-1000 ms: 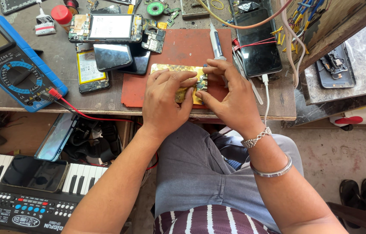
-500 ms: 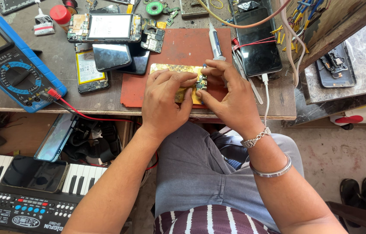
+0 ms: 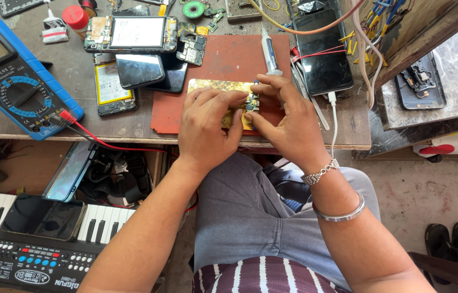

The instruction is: The person works on a small phone circuit board held in a metal jig on a cluttered repair bench. They pick up and reposition the board, apply liquid from a syringe onto the board, and press and align small components on the board with both hands.

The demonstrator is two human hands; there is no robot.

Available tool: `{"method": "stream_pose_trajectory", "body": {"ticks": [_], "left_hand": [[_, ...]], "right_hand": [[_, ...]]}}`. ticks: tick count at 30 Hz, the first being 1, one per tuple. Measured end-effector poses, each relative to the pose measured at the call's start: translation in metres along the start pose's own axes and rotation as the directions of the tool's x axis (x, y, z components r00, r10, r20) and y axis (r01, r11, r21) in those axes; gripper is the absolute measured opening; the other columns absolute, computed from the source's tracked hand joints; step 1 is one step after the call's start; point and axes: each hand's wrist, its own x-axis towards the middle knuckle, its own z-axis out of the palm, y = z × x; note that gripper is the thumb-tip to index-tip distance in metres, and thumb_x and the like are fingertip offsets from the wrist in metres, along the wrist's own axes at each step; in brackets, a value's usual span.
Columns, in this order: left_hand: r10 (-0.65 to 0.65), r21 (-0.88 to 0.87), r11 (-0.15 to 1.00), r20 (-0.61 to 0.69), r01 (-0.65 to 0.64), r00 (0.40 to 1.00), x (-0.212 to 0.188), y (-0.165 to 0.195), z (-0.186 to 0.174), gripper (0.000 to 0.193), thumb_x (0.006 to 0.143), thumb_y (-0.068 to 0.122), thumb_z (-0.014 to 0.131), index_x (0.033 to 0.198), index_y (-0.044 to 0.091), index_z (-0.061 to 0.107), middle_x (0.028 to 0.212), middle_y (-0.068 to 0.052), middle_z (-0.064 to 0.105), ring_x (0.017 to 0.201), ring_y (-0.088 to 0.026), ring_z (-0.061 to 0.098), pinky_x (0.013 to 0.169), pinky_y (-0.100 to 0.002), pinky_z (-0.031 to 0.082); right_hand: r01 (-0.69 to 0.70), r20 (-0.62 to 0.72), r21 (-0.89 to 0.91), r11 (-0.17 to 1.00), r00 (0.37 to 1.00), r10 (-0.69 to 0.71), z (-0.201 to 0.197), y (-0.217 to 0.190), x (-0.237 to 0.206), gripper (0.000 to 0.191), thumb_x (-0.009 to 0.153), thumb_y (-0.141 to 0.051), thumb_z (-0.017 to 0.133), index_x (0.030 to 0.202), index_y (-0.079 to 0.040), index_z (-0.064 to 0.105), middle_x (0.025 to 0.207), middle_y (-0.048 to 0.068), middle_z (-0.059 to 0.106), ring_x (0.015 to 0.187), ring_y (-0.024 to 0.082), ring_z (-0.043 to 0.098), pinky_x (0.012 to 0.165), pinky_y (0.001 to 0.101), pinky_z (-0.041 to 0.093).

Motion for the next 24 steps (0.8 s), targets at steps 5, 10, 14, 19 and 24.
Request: {"method": "stream_pose_trajectory", "body": {"ticks": [5,10,14,19,24], "left_hand": [[-0.009,0.018,1.0,-0.011,0.009,1.0,-0.0008,-0.0005,0.0008,0.029,0.091,0.004,0.072,0.119,0.011,0.067,0.102,-0.003,0.072,0.102,-0.024,0.068,0.1,-0.043,0.046],[-0.011,0.025,1.0,-0.02,0.011,1.0,-0.0016,-0.0007,0.0013,0.028,0.092,0.005,0.072,0.118,0.011,0.067,0.103,-0.004,0.072,0.103,-0.025,0.068,0.1,-0.043,0.046],[-0.013,0.034,0.999,-0.02,0.014,1.0,-0.002,-0.0006,0.0015,0.027,0.092,0.005,0.073,0.118,0.011,0.067,0.102,-0.003,0.072,0.103,-0.024,0.068,0.101,-0.044,0.046],[-0.015,0.034,0.999,-0.026,0.016,1.0,-0.0016,-0.0003,0.0023,0.027,0.092,0.005,0.073,0.118,0.012,0.068,0.102,-0.003,0.072,0.104,-0.024,0.068,0.102,-0.044,0.045],[-0.016,0.046,0.999,-0.02,0.017,1.0,-0.0014,-0.0002,0.0008,0.026,0.092,0.006,0.073,0.117,0.012,0.068,0.101,-0.003,0.073,0.103,-0.024,0.068,0.104,-0.045,0.045]], "right_hand": [[0.024,0.014,0.017,1.0,1.0,-0.024,0.0001,0.0,-0.0006,0.055,0.092,-0.007,0.079,0.14,-0.004,0.051,0.13,0.012,0.073,0.122,0.023,0.072,0.102,0.0335,0.057],[-0.022,0.038,0.073,0.997,0.999,0.019,0.0006,-0.0002,-0.0006,0.052,0.094,-0.004,0.075,0.14,-0.003,0.051,0.133,0.013,0.072,0.125,0.022,0.071,0.104,0.0325,0.057],[-0.041,0.062,0.125,0.991,0.998,0.034,0.0009,0.0007,-0.0005,0.051,0.095,-0.002,0.073,0.141,-0.003,0.05,0.135,0.014,0.07,0.127,0.021,0.069,0.105,0.0321,0.058],[-0.063,0.077,0.185,0.981,0.996,0.05,-0.0001,0.0035,0.0,0.054,0.095,-0.001,0.073,0.142,-0.002,0.048,0.136,0.015,0.069,0.125,0.02,0.069,0.106,0.0321,0.058],[-0.071,0.081,0.181,0.981,0.995,0.057,0.0002,0.0054,-0.0005,0.054,0.094,-0.001,0.073,0.142,-0.002,0.048,0.136,0.015,0.069,0.126,0.021,0.069,0.105,0.0325,0.058]]}}
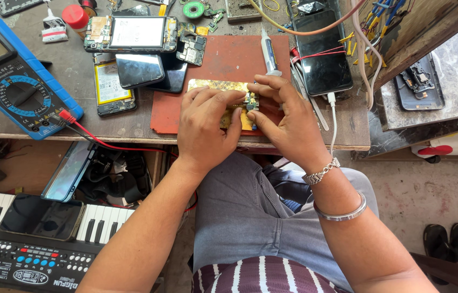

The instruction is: The person works on a small phone circuit board held in a metal jig on a cluttered repair bench. They pick up and reposition the board, apply liquid from a syringe onto the board, and press and align small components on the board with both hands.

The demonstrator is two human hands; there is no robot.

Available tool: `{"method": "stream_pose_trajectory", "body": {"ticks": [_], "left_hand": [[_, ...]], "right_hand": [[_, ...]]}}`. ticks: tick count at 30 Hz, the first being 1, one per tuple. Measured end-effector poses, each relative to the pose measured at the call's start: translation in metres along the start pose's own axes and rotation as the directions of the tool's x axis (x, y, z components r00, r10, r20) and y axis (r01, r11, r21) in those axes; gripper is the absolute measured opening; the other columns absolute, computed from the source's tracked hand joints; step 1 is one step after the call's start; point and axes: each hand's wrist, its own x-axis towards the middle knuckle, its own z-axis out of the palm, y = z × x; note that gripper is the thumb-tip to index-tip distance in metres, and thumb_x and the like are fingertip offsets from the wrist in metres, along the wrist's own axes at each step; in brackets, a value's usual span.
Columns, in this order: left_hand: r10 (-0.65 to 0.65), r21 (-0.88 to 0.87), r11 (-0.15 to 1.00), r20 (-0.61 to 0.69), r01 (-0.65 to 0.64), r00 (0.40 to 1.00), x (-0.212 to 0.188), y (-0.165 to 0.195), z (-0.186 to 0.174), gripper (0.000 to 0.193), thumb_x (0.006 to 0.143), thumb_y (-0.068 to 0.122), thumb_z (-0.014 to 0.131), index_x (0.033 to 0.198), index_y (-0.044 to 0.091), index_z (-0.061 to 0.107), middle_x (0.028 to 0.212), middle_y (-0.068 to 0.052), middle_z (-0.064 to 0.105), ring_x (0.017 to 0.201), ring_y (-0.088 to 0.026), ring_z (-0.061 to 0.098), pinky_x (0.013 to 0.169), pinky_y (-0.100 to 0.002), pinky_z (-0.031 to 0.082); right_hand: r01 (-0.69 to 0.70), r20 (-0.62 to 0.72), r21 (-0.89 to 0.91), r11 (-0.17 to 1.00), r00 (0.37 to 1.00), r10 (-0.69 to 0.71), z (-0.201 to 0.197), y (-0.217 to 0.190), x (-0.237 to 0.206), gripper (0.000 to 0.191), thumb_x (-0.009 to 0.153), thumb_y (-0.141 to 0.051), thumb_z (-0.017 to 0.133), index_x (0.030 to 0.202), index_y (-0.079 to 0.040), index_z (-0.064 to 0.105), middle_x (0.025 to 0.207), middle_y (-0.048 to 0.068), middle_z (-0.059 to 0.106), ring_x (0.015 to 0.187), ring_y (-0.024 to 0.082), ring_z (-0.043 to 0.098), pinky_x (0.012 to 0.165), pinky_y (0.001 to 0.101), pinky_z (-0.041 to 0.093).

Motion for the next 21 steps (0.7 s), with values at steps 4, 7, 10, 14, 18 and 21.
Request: {"method": "stream_pose_trajectory", "body": {"ticks": [4,7,10,14,18,21], "left_hand": [[-0.017,0.004,1.0,0.0,0.017,1.0,0.0003,0.0008,0.0002,0.024,0.094,0.007,0.073,0.117,0.012,0.068,0.102,0.0,0.074,0.103,-0.022,0.068,0.105,-0.044,0.044],[-0.034,0.025,0.999,0.004,0.034,0.999,0.0008,0.0007,0.0003,0.022,0.094,0.009,0.073,0.115,0.012,0.069,0.101,0.001,0.074,0.102,-0.021,0.068,0.106,-0.044,0.043],[-0.045,0.067,0.997,0.01,0.045,0.999,0.001,0.0011,0.0006,0.019,0.094,0.009,0.073,0.112,0.012,0.07,0.101,0.0,0.073,0.101,-0.021,0.068,0.107,-0.045,0.042],[-0.058,0.113,0.992,-0.002,0.057,0.998,0.003,0.0014,0.0018,0.017,0.094,0.01,0.073,0.111,0.013,0.07,0.101,0.0,0.073,0.102,-0.021,0.067,0.109,-0.046,0.04],[-0.034,0.091,0.995,0.018,0.032,0.999,0.004,0.0007,0.0002,0.023,0.093,0.01,0.072,0.115,0.012,0.068,0.102,-0.002,0.072,0.104,-0.024,0.067,0.112,-0.048,0.039],[-0.018,0.094,0.995,0.032,0.015,0.999,0.004,0.0009,0.0004,0.022,0.094,0.011,0.072,0.116,0.011,0.067,0.103,-0.004,0.071,0.106,-0.025,0.067,0.112,-0.048,0.039]], "right_hand": [[0.014,-0.003,-0.026,1.0,1.0,-0.014,0.0003,0.0007,-0.0005,0.052,0.094,-0.001,0.074,0.14,-0.002,0.049,0.135,0.015,0.07,0.126,0.022,0.069,0.106,0.0333,0.057],[0.009,0.0,-0.023,1.0,1.0,-0.009,0.0,0.0009,-0.0006,0.052,0.094,-0.001,0.074,0.14,-0.002,0.049,0.135,0.015,0.07,0.126,0.021,0.069,0.106,0.0333,0.057],[-0.01,0.009,0.009,1.0,1.0,0.01,0.0001,0.0006,-0.0008,0.053,0.094,-0.001,0.073,0.141,-0.001,0.049,0.136,0.015,0.069,0.127,0.021,0.068,0.107,0.0332,0.057],[-0.016,0.022,0.029,0.999,1.0,0.016,-0.0008,0.0004,0.0012,0.052,0.095,0.0,0.073,0.141,-0.001,0.049,0.138,0.015,0.067,0.13,0.022,0.066,0.109,0.0339,0.056],[-0.006,0.018,0.017,1.0,1.0,0.006,-0.0013,-0.0011,0.0024,0.053,0.094,-0.001,0.073,0.141,-0.002,0.049,0.137,0.014,0.068,0.129,0.021,0.067,0.109,0.0334,0.057],[-0.007,0.007,-0.008,1.0,1.0,0.007,-0.0015,-0.0022,0.0031,0.053,0.093,-0.001,0.074,0.14,-0.002,0.05,0.136,0.014,0.069,0.127,0.021,0.068,0.108,0.0331,0.057]]}}
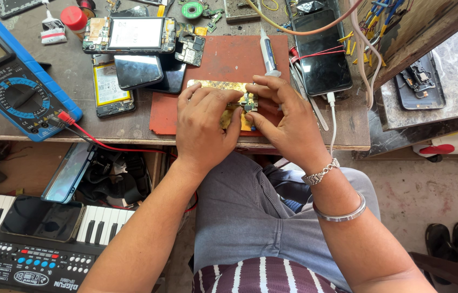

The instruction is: The person works on a small phone circuit board held in a metal jig on a cluttered repair bench. They pick up and reposition the board, apply liquid from a syringe onto the board, and press and align small components on the board with both hands.

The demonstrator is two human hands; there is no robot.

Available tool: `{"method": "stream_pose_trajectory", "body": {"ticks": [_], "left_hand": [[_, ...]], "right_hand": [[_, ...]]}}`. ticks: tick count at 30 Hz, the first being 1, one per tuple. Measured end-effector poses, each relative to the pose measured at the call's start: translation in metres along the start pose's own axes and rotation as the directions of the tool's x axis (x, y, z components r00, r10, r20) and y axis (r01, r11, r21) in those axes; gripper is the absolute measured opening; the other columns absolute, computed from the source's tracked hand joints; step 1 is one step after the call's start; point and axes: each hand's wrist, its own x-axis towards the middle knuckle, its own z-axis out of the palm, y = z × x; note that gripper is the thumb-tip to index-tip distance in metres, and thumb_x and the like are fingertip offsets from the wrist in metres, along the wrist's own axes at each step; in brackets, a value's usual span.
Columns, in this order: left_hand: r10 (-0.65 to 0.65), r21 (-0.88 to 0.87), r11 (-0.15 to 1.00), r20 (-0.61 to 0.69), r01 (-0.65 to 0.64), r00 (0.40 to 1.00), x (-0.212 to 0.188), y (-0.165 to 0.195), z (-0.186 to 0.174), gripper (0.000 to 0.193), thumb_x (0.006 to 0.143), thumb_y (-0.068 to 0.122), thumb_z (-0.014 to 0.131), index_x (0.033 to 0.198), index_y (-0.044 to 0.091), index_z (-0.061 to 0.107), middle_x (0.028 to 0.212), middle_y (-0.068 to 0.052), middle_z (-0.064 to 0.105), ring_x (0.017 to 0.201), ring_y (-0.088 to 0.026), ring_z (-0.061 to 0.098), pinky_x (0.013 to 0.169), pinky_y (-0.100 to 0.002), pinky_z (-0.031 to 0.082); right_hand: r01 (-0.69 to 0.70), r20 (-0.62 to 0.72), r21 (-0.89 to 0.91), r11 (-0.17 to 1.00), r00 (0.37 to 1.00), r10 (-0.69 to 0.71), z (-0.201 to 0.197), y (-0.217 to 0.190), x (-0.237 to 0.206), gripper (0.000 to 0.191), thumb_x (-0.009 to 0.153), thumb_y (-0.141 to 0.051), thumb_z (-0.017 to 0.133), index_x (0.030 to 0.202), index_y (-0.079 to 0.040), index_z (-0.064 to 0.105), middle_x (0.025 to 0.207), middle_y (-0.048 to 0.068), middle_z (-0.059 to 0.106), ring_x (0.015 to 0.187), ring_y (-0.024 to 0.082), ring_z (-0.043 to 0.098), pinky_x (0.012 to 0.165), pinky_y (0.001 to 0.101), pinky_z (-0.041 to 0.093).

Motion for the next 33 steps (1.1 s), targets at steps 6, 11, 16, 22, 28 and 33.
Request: {"method": "stream_pose_trajectory", "body": {"ticks": [6,11,16,22,28,33], "left_hand": [[-0.003,-0.036,0.999,0.003,0.003,1.0,-0.0003,0.0,0.0017,0.022,0.095,0.011,0.072,0.116,0.011,0.067,0.104,-0.003,0.071,0.106,-0.024,0.067,0.111,-0.048,0.041],[0.018,-0.062,0.998,-0.012,-0.019,1.0,-0.0003,0.0018,-0.0002,0.025,0.092,0.011,0.073,0.116,0.012,0.066,0.105,-0.004,0.072,0.107,-0.025,0.067,0.109,-0.048,0.041],[0.047,-0.089,0.995,-0.003,-0.047,0.999,-0.0001,0.0015,-0.0037,0.024,0.091,0.009,0.074,0.114,0.013,0.067,0.109,-0.003,0.073,0.11,-0.025,0.066,0.11,-0.048,0.041],[0.023,-0.066,0.998,-0.001,-0.024,1.0,-0.0008,-0.0005,0.0006,0.018,0.094,0.013,0.077,0.111,0.015,0.07,0.106,0.001,0.074,0.109,-0.022,0.067,0.11,-0.048,0.043],[0.032,-0.037,0.999,0.0,-0.032,1.0,-0.001,-0.0015,0.0017,0.017,0.096,0.012,0.075,0.112,0.015,0.07,0.107,0.001,0.074,0.109,-0.021,0.067,0.11,-0.048,0.043],[0.037,-0.04,0.999,0.004,-0.036,0.999,0.0001,-0.0002,0.0011,0.017,0.095,0.011,0.075,0.111,0.014,0.07,0.107,0.001,0.074,0.109,-0.022,0.067,0.109,-0.048,0.043]], "right_hand": [[-0.001,-0.02,-0.023,1.0,1.0,0.001,0.0008,-0.0009,0.001,0.053,0.093,-0.002,0.076,0.14,-0.003,0.051,0.134,0.013,0.071,0.125,0.021,0.07,0.105,0.0327,0.058],[0.009,-0.029,-0.082,0.997,1.0,-0.012,-0.0003,-0.0014,-0.0005,0.055,0.091,-0.003,0.077,0.14,-0.004,0.051,0.132,0.013,0.072,0.122,0.021,0.071,0.102,0.0331,0.058],[0.027,-0.029,-0.06,0.998,0.999,-0.028,-0.0009,-0.0015,-0.001,0.057,0.091,-0.003,0.078,0.141,-0.004,0.05,0.133,0.013,0.071,0.123,0.021,0.071,0.103,0.0328,0.059],[-0.003,-0.018,-0.048,0.999,1.0,0.002,-0.0021,-0.0016,-0.0024,0.056,0.091,-0.004,0.078,0.14,-0.005,0.051,0.135,0.013,0.071,0.123,0.021,0.071,0.103,0.0322,0.058],[0.081,-0.038,-0.106,0.991,0.996,-0.086,-0.0051,-0.0014,-0.0037,0.057,0.09,-0.001,0.075,0.141,-0.005,0.05,0.14,0.013,0.069,0.132,0.024,0.067,0.102,0.0332,0.054],[0.099,-0.08,-0.161,0.982,0.99,-0.113,-0.0071,0.0002,-0.0028,0.055,0.089,0.002,0.074,0.139,-0.006,0.054,0.129,0.01,0.073,0.12,0.022,0.073,0.101,0.0328,0.055]]}}
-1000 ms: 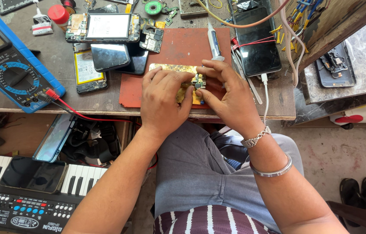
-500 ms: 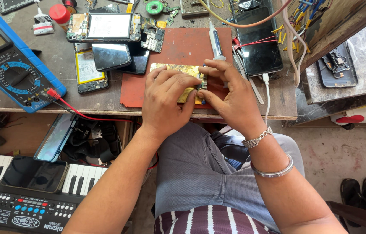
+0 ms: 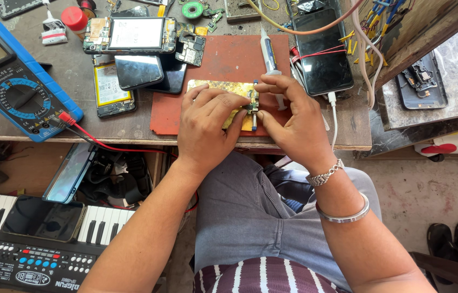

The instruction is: The person works on a small phone circuit board held in a metal jig on a cluttered repair bench. They pick up and reposition the board, apply liquid from a syringe onto the board, and press and align small components on the board with both hands.

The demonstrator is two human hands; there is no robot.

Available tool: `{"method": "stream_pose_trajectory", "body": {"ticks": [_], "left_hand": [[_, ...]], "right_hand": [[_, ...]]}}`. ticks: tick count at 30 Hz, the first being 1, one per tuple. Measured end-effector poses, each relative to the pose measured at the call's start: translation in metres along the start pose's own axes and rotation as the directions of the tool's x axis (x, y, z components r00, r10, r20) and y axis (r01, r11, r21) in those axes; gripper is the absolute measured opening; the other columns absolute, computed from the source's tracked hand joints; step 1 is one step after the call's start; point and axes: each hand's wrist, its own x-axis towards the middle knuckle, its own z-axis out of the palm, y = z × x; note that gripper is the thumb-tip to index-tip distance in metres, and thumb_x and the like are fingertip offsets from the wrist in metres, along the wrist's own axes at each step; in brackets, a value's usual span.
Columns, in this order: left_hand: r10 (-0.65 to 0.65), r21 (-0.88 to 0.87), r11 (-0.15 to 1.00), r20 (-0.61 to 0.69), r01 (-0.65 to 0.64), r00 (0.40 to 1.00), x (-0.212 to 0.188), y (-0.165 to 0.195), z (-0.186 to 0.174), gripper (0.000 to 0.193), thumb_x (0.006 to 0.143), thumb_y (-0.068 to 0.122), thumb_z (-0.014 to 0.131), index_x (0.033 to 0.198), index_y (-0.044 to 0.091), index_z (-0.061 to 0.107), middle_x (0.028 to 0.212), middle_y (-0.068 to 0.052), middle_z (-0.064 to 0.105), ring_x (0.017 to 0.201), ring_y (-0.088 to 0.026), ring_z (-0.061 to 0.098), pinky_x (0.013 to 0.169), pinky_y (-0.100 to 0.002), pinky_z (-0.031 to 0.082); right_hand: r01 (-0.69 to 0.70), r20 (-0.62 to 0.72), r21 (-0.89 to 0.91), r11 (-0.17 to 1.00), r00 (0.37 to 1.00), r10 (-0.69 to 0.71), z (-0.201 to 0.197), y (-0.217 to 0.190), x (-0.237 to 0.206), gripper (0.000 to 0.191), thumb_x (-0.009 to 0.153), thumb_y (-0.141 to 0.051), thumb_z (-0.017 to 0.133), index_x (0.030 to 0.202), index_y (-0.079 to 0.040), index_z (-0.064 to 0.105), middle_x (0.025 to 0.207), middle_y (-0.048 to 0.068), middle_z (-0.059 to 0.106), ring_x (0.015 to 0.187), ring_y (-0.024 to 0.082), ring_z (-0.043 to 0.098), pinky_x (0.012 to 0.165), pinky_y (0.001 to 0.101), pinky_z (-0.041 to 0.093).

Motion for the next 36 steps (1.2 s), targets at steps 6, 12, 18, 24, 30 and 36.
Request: {"method": "stream_pose_trajectory", "body": {"ticks": [6,12,18,24,30,36], "left_hand": [[0.012,-0.015,1.0,0.007,-0.012,1.0,0.0008,0.0006,0.0003,0.02,0.094,0.01,0.075,0.113,0.015,0.071,0.106,0.0,0.073,0.108,-0.021,0.067,0.11,-0.047,0.044],[0.018,-0.019,1.0,0.033,-0.017,0.999,0.0025,0.002,-0.0024,0.021,0.093,0.009,0.074,0.112,0.015,0.07,0.108,0.001,0.074,0.109,-0.021,0.067,0.11,-0.047,0.043],[0.033,-0.021,0.999,0.044,-0.032,0.998,0.0032,0.0036,-0.0038,0.024,0.09,0.013,0.076,0.113,0.015,0.069,0.11,0.0,0.073,0.111,-0.022,0.066,0.109,-0.048,0.042],[0.034,0.005,0.999,0.034,-0.034,0.999,0.0018,0.0025,-0.0015,0.02,0.096,0.014,0.075,0.115,0.015,0.07,0.109,0.0,0.074,0.11,-0.022,0.067,0.109,-0.047,0.043],[0.039,0.004,0.999,0.019,-0.039,0.999,0.0007,0.0024,-0.0001,0.02,0.096,0.013,0.074,0.115,0.015,0.07,0.109,0.0,0.074,0.109,-0.022,0.067,0.109,-0.047,0.043],[0.031,0.014,0.999,0.02,-0.031,0.999,-0.0005,0.0018,0.0,0.02,0.096,0.01,0.072,0.116,0.015,0.069,0.108,0.0,0.074,0.111,-0.021,0.067,0.111,-0.047,0.043]], "right_hand": [[-0.023,-0.038,-0.024,0.999,0.999,0.023,0.0028,0.0007,-0.0009,0.048,0.089,0.001,0.075,0.134,-0.006,0.058,0.117,0.007,0.076,0.108,0.019,0.076,0.093,0.0309,0.056],[-0.044,-0.061,-0.027,0.999,0.997,0.043,0.0047,-0.0006,-0.0013,0.045,0.088,0.001,0.074,0.131,-0.006,0.061,0.115,0.007,0.076,0.105,0.018,0.076,0.09,0.0303,0.056],[-0.035,-0.076,-0.044,0.998,0.997,0.032,0.0062,-0.0013,-0.0026,0.042,0.089,0.0,0.073,0.13,-0.006,0.062,0.115,0.007,0.076,0.104,0.019,0.077,0.088,0.0312,0.056],[0.033,-0.079,-0.124,0.992,0.996,-0.043,0.0061,-0.0035,-0.0029,0.04,0.091,-0.001,0.074,0.129,-0.005,0.063,0.116,0.009,0.076,0.107,0.023,0.075,0.091,0.0338,0.057],[-0.019,-0.055,-0.044,0.999,0.998,0.017,0.0061,-0.0054,-0.0022,0.037,0.094,-0.003,0.073,0.129,-0.005,0.062,0.116,0.009,0.076,0.106,0.021,0.077,0.089,0.0321,0.058],[-0.008,-0.046,-0.021,1.0,0.999,0.007,0.0067,-0.0044,-0.003,0.038,0.095,0.0,0.069,0.132,-0.004,0.061,0.12,0.009,0.075,0.11,0.021,0.077,0.093,0.0322,0.059]]}}
